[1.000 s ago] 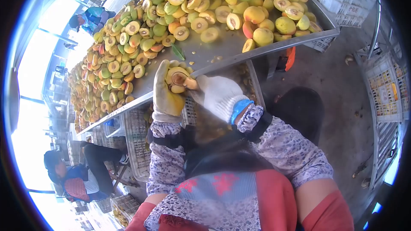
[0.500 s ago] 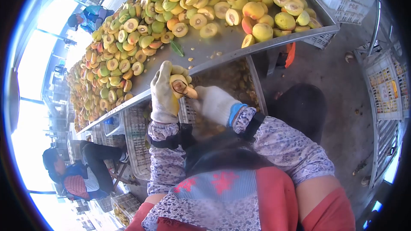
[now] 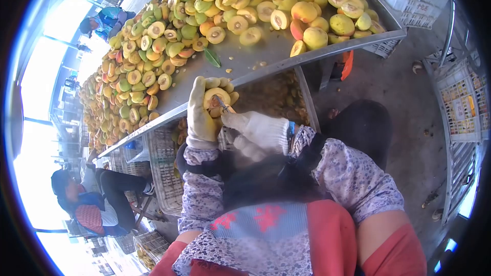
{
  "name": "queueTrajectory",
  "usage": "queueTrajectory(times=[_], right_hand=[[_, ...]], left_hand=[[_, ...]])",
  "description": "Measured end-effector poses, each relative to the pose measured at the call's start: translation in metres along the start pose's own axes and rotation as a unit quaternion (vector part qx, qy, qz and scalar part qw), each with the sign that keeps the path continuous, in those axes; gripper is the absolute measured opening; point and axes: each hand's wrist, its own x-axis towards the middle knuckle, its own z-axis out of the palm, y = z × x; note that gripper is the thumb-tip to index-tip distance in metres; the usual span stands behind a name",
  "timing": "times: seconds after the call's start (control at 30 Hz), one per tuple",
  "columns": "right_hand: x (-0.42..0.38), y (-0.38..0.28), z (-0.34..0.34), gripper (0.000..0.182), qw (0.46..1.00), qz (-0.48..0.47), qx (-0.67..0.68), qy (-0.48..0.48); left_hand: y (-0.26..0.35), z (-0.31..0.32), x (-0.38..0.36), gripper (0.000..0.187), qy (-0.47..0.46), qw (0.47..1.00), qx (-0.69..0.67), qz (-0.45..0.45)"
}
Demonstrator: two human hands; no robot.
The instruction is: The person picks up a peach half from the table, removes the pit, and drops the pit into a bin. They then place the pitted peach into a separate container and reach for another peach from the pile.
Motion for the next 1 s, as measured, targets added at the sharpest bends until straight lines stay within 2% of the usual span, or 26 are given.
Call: queueTrajectory(times=[0.03,0.07,0.1,0.17,0.2,0.23,0.27,0.3,0.37,0.4,0.43,0.47,0.5,0.53,0.57,0.63,0.67,0.7,0.73,0.77,0.83,0.87,0.9,0.97,1.0], right_hand=[[-0.002,-0.003,-0.001,0.051,0.998,0.005,-0.065,0.025],[-0.003,-0.003,-0.001,0.055,0.992,-0.033,-0.123,0.024],[-0.002,-0.001,0.001,0.055,0.992,-0.032,-0.122,0.021],[0.000,0.001,0.005,0.054,0.994,0.001,-0.101,0.033],[-0.002,0.001,0.004,0.054,0.994,-0.001,-0.101,0.034],[-0.005,0.001,0.002,0.053,0.998,0.041,-0.027,-0.026],[-0.008,0.001,0.002,0.052,0.992,0.083,0.047,-0.086],[-0.009,0.001,0.004,0.052,0.992,0.085,0.047,-0.086],[-0.010,0.000,0.010,0.050,0.991,0.121,-0.055,-0.012],[-0.010,0.000,0.009,0.050,0.991,0.120,-0.055,-0.013],[-0.010,0.002,0.004,0.050,0.992,0.111,-0.023,-0.054],[-0.008,0.003,-0.001,0.050,0.990,0.102,0.009,-0.093],[-0.005,0.007,-0.004,0.050,0.990,0.101,0.010,-0.093],[0.000,0.011,-0.007,0.049,0.986,0.069,0.060,-0.139],[0.002,0.011,-0.008,0.047,0.976,0.037,0.109,-0.185],[0.002,0.009,-0.008,0.047,0.981,0.047,0.094,-0.161],[0.003,0.009,-0.006,0.048,0.992,-0.014,-0.091,-0.089],[0.004,0.009,-0.004,0.050,0.960,-0.075,-0.271,-0.014],[0.003,0.007,-0.004,0.050,0.959,-0.076,-0.271,-0.015],[0.002,0.001,-0.004,0.045,0.907,-0.059,-0.416,0.028],[-0.002,-0.006,-0.006,0.043,0.735,-0.020,-0.668,0.116],[0.000,-0.002,-0.012,0.040,0.742,-0.007,-0.658,0.128],[0.004,0.002,-0.018,0.040,0.742,-0.005,-0.656,0.137],[0.013,0.014,-0.030,0.038,0.730,-0.093,-0.628,0.253],[0.022,0.019,-0.040,0.035,0.716,-0.102,-0.618,0.307]], left_hand=[[0.003,-0.002,0.000,0.038,0.001,1.000,0.000,-0.002],[0.008,-0.007,0.002,0.039,-0.030,0.999,0.007,-0.025],[0.011,-0.010,0.003,0.040,-0.059,0.997,0.014,-0.048],[0.011,-0.009,0.004,0.040,-0.036,0.999,-0.005,-0.034],[0.014,-0.010,0.003,0.042,-0.082,0.995,0.056,-0.012],[0.018,-0.011,0.003,0.044,-0.125,0.985,0.116,0.010],[0.025,-0.010,0.007,0.049,-0.102,0.984,0.041,-0.142],[0.027,-0.011,0.011,0.049,-0.100,0.984,0.040,-0.144],[0.030,-0.014,0.018,0.051,-0.209,0.923,0.233,-0.222],[0.027,-0.018,0.019,0.050,-0.232,0.923,0.216,-0.218],[0.022,-0.020,0.016,0.050,-0.233,0.923,0.217,-0.217],[0.015,-0.019,0.009,0.047,-0.206,0.963,0.115,-0.129],[0.012,-0.013,0.002,0.044,-0.174,0.984,0.009,-0.041],[0.010,-0.003,-0.004,0.033,-0.090,0.946,-0.276,-0.143],[0.008,-0.002,-0.002,0.033,-0.089,0.946,-0.277,-0.142],[-0.001,-0.004,0.005,0.023,0.016,0.866,-0.453,-0.210],[-0.008,-0.016,0.010,0.020,-0.028,0.856,-0.479,-0.191],[-0.004,-0.020,0.011,0.019,0.023,0.869,-0.463,-0.174],[0.001,-0.029,0.013,0.018,0.035,0.878,-0.444,-0.175],[0.007,-0.043,0.014,0.018,0.048,0.887,-0.424,-0.176],[0.019,-0.081,0.009,0.022,0.119,0.946,-0.264,-0.143],[0.027,-0.104,0.000,0.026,0.103,0.987,0.123,-0.016],[0.033,-0.128,-0.009,0.030,0.067,0.864,0.485,0.120],[0.031,-0.177,-0.004,0.031,0.143,0.865,0.477,0.063],[0.035,-0.181,-0.004,0.029,0.168,0.832,0.527,0.052]])
